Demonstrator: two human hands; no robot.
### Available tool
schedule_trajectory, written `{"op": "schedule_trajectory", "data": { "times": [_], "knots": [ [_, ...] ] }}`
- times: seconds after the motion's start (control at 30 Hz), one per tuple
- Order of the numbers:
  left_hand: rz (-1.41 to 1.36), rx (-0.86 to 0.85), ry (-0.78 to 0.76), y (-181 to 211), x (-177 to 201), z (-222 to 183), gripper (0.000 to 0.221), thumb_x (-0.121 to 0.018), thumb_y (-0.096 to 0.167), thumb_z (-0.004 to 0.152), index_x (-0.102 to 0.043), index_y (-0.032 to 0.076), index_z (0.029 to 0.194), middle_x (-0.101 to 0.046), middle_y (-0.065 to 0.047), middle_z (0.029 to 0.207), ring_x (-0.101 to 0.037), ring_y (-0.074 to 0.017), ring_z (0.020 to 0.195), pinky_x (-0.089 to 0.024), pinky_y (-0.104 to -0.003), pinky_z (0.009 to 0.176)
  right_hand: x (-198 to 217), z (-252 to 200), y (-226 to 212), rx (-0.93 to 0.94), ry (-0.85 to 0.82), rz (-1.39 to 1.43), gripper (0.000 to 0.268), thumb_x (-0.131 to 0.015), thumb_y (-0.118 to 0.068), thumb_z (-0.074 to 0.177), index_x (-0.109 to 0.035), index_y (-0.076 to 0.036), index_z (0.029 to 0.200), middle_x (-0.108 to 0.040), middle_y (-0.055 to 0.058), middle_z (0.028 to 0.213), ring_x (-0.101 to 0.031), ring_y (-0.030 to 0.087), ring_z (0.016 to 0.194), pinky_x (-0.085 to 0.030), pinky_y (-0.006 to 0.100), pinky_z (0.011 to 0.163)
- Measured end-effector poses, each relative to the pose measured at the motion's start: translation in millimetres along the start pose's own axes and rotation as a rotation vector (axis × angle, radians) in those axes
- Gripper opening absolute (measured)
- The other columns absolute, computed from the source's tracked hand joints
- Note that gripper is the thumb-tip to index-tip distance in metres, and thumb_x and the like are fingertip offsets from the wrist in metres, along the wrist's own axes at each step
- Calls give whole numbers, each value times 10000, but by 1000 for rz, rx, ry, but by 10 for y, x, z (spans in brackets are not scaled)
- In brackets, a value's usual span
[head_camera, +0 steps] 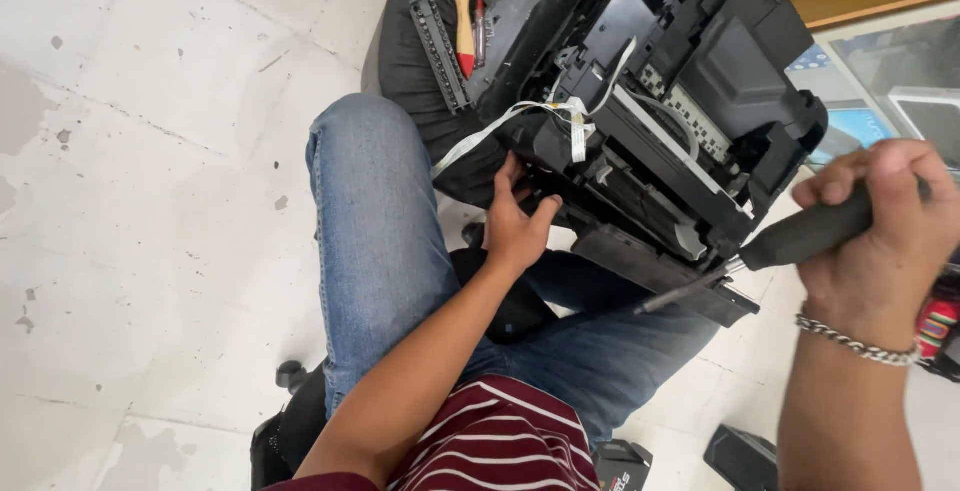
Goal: Disassembling a printer by removing screws and internal components using a screwdriver
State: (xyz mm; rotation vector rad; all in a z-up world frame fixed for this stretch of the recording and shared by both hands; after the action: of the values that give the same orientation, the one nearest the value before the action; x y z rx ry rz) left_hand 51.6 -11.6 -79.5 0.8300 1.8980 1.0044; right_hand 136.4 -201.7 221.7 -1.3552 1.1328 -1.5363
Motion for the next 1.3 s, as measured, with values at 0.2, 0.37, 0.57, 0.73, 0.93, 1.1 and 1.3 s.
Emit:
{"op": "schedule_trajectory", "data": {
  "times": [0.2,0.37,0.57,0.73,0.93,1.1,1.3],
  "knots": [
    [-10,15,-8,5,6,14,873,-720,166,810,-299,4,1557,-518,-194,1510,-515,-258,1399,-458,-346,1135,-878,-484,-47,-327,38,468,500,-518,-658,865,-559,-161,831,-378,12,629,-429,147,563,-619,441,547],
    [-42,9,-6,-51,-2,18,847,-716,139,811,-317,2,1546,-517,-198,1493,-525,-274,1377,-459,-362,1117,-1160,-740,-8,-323,-465,857,368,-443,-293,934,-584,-101,1215,-414,58,652,-326,171,421,-326,333,380],
    [-98,-21,19,-164,-12,28,838,-713,98,804,-328,23,1544,-527,-188,1490,-533,-256,1367,-471,-352,1098,-1066,-709,-270,-234,-380,757,272,-429,-257,991,-634,-160,1142,-428,32,783,-307,138,419,-326,305,369],
    [-66,1,29,-49,27,-2,854,-714,117,806,-314,2,1553,-499,-193,1530,-528,-254,1381,-467,-335,1122,-528,-589,-309,88,-477,700,501,-484,-522,1057,-612,-153,1371,-582,-11,1009,-501,117,722,-466,260,661],
    [-23,41,24,-5,21,-11,885,-723,200,797,-315,24,1562,-510,-173,1531,-553,-250,1364,-465,-323,1133,-698,-691,-361,472,-38,314,308,-565,-163,872,-436,-197,1150,-418,18,959,-464,197,701,-492,378,687],
    [-51,-14,21,-27,14,-12,907,-721,189,792,-291,3,1569,-502,-192,1522,-517,-247,1399,-476,-355,1126,-1258,-641,-118,605,-303,106,361,-592,-111,924,-329,-160,1165,-444,83,935,-578,230,733,-592,444,773],
    [-30,58,-39,149,11,-29,936,-754,193,857,-230,12,1611,-432,-285,1500,-441,-459,1417,-440,-472,1171,-1577,-486,167,682,-699,1,192,-606,79,873,-475,-37,951,-541,117,892,-655,320,770,-492,571,918]
  ]
}}
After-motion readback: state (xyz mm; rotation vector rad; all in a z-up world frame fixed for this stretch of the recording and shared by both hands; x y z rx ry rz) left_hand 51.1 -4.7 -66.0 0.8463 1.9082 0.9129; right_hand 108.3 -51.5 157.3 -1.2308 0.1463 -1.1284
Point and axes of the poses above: each hand's wrist, its own z-axis towards the middle knuckle, its own x-axis out of the back of the hand, y = z × x, the point moved 7 cm from there along z, towards the middle knuckle
